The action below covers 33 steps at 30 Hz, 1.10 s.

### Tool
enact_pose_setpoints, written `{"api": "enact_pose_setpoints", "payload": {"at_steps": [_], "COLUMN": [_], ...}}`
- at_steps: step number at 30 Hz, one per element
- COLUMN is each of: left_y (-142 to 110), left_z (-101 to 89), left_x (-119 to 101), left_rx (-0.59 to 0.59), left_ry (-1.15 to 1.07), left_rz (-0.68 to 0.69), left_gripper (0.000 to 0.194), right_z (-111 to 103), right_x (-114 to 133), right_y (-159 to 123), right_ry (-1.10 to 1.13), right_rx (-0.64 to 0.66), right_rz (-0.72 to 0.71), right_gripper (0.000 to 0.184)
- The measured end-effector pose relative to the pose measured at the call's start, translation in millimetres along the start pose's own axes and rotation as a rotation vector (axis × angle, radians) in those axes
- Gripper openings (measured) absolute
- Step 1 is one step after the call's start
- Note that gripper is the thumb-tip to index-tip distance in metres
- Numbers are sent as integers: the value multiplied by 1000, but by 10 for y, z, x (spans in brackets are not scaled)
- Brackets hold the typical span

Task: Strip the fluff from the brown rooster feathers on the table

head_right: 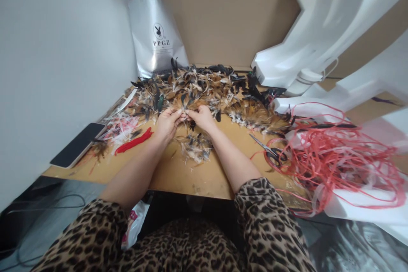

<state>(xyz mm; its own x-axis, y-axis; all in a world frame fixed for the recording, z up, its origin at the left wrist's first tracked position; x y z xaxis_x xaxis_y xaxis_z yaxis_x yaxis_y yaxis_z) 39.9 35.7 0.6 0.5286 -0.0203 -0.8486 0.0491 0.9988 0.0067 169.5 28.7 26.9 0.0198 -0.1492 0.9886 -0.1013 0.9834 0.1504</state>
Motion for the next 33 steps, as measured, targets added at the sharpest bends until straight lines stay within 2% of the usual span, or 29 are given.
{"api": "enact_pose_setpoints", "payload": {"at_steps": [6,10,15,22,29,33], "left_y": [-1,-5,10,8,16,-6], "left_z": [27,33,2,-5,-5,20], "left_x": [-43,-30,1,-5,-27,-35], "left_rx": [52,99,79,50,105,119], "left_ry": [85,207,267,277,293,228], "left_rz": [80,58,55,98,62,62], "left_gripper": [39,37,34,30,32,33], "right_z": [-55,-107,-91,-48,-95,-69], "right_x": [-26,-12,14,8,28,-15], "right_y": [44,61,30,13,23,14], "right_ry": [-32,-60,-55,10,-32,61], "right_rx": [-8,-17,23,45,5,5], "right_rz": [-51,-72,-19,-20,-77,-17], "right_gripper": [23,27,31,32,35,35]}}
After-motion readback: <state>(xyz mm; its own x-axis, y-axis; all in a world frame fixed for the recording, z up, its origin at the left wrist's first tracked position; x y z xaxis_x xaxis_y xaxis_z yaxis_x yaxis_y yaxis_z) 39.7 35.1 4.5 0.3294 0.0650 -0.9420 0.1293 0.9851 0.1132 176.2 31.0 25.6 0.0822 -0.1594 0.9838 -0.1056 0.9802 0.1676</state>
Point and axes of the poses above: each hand's wrist, its own y-axis towards the middle knuckle, its own z-axis out of the palm, x = y × z, the point moved 4 cm from there along y, towards the middle knuckle, and after that the axes turned 1 degree about x, right-handed, at the moved point
